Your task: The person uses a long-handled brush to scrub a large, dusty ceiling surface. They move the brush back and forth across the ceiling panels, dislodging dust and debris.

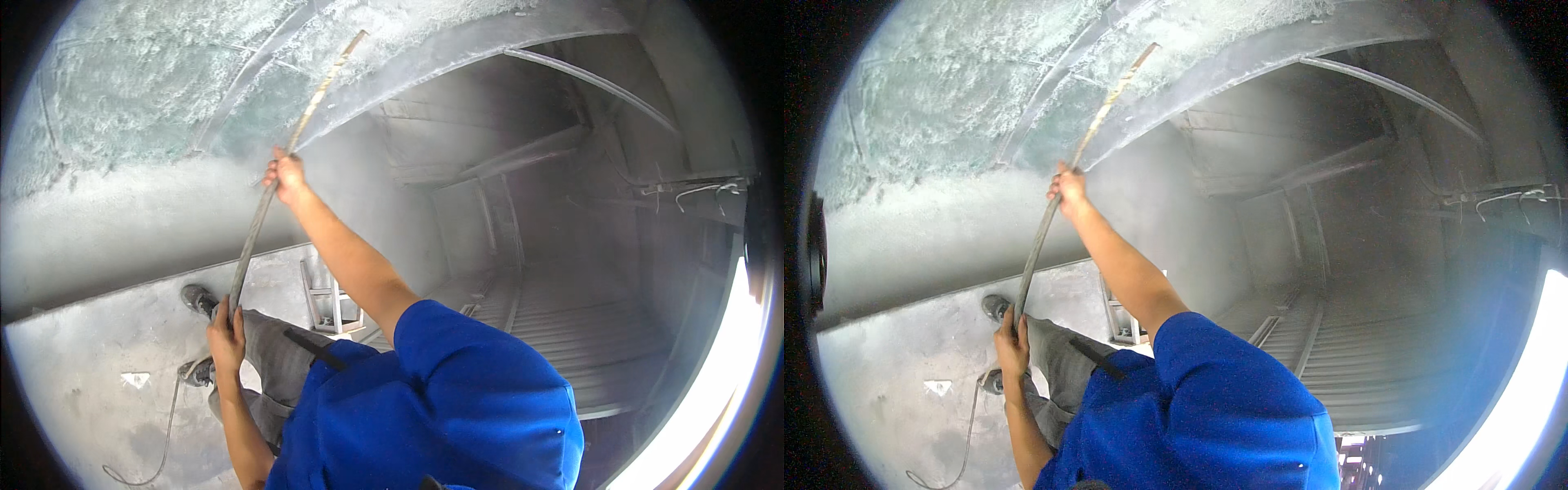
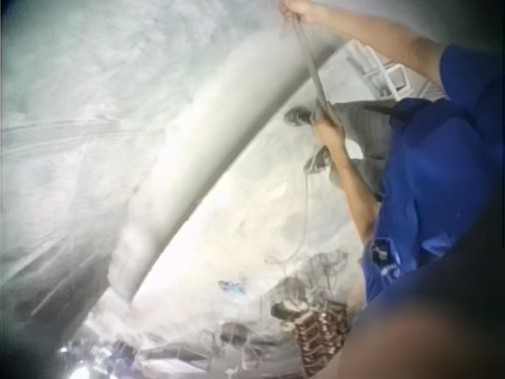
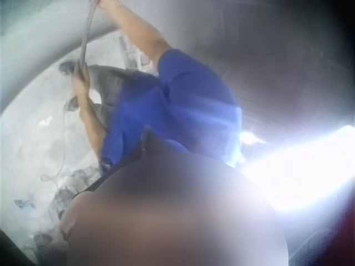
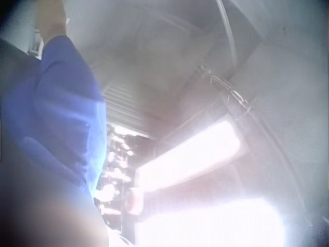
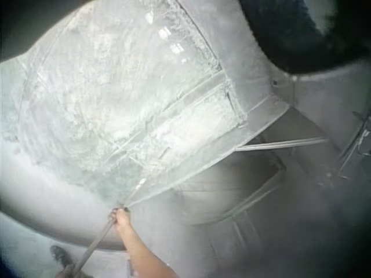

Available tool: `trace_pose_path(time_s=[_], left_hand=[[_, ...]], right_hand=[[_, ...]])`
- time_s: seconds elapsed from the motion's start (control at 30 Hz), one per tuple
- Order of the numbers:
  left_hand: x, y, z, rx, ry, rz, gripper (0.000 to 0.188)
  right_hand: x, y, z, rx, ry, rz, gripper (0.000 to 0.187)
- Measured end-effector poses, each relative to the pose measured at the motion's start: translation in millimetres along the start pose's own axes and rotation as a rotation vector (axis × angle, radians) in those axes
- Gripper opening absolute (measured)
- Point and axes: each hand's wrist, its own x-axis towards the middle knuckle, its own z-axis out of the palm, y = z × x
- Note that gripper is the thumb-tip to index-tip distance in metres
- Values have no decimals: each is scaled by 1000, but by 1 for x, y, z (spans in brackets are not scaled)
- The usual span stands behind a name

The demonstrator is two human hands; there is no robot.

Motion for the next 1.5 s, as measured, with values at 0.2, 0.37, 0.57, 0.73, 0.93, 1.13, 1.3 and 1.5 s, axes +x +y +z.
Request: trace_pose_path(time_s=[0.2,0.37,0.57,0.73,0.93,1.13,1.3,1.5], left_hand=[[-3,76,-23,-65,13,110,33],[7,117,-25,-26,-4,55,32],[9,154,-21,-144,94,115,34],[27,161,-39,-114,173,217,32],[27,156,-43,-46,9,212,36],[55,183,-28,-80,-4,220,36],[75,213,-21,-71,-20,252,36],[78,234,-17,-53,-47,258,34]], right_hand=[[-48,-65,18,-12,-76,-147,19],[-89,-128,56,-66,-105,-262,20],[-151,-190,120,-153,-330,-442,24],[-164,-227,120,-44,-224,-493,25],[-139,-225,71,-28,-92,-464,24],[-103,-255,48,11,-80,-482,24],[-88,-285,31,65,-56,-506,22],[-77,-299,18,77,-22,-520,24]])
